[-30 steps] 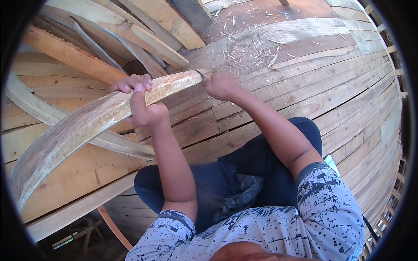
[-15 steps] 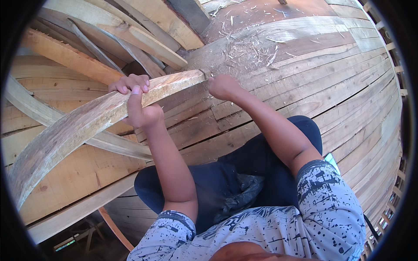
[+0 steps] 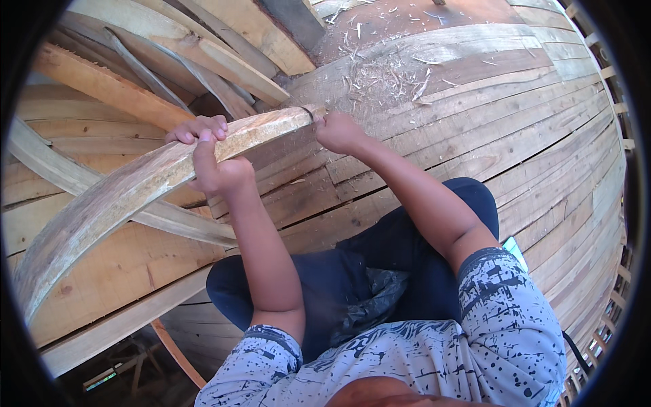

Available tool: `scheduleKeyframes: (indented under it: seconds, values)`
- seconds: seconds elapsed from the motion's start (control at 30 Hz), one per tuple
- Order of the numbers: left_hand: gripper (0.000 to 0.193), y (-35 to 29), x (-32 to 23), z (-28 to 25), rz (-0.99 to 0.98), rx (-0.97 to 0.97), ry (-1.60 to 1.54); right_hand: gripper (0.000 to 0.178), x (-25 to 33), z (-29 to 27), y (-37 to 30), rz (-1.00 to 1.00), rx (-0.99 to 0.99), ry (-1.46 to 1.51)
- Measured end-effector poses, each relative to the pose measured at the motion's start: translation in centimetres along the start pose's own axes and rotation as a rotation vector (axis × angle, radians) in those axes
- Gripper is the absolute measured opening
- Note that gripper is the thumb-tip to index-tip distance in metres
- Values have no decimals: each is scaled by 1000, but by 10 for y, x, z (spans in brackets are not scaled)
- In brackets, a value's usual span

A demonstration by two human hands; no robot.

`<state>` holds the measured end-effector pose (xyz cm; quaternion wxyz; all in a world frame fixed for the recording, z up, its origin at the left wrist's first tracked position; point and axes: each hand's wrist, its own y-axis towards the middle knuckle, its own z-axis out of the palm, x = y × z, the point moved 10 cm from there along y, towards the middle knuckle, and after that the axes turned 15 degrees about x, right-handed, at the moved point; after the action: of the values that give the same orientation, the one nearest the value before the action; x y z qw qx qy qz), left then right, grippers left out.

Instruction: The person sits on a wooden floor and uses a knife to carve a long, curved piece of wood. They hold the wood with their left hand and shave off thin strips with the knife in their right hand, working along the length of the piece.

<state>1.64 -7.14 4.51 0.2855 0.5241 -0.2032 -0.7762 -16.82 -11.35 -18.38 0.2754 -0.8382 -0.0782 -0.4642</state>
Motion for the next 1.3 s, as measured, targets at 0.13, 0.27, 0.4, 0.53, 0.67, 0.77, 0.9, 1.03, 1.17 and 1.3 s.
scheduleKeyframes:
  seconds: [0.13, 0.27, 0.4, 0.53, 0.67, 0.77, 0.9, 1.03, 1.17, 1.3]
  values:
    - [25, -2, -3, 0, 4, 2, 14, 50, 35, 2, -12, -76, 9, 31]
    - [24, 1, -1, 0, -7, 25, -18, 50, 34, 1, -17, -25, 9, 71]
    - [25, -1, -3, -16, 10, -20, -21, 50, 59, 2, -36, -81, 39, 8]
    - [25, 2, 3, -12, -19, -9, 9, 49, 22, -5, -14, -20, 35, 0]
    - [25, -5, -2, -15, -5, -39, -15, 49, 57, 8, -31, -148, 59, 36]
    - [25, 2, 4, -6, -7, 18, -45, 48, 35, -3, -18, -100, 27, -2]
    - [27, 5, 2, -5, -27, 114, -47, 48, 45, 0, -23, -42, 24, -17]
    - [29, 8, 3, 18, -57, 341, -79, 48, 12, -7, -14, 79, 20, 15]
    - [31, 2, -1, 32, -70, 422, -68, 48, 68, 3, -25, -95, 91, 62]
    - [31, -4, 6, 64, -70, 636, -66, 49, -6, -4, -1, 23, 60, -18]
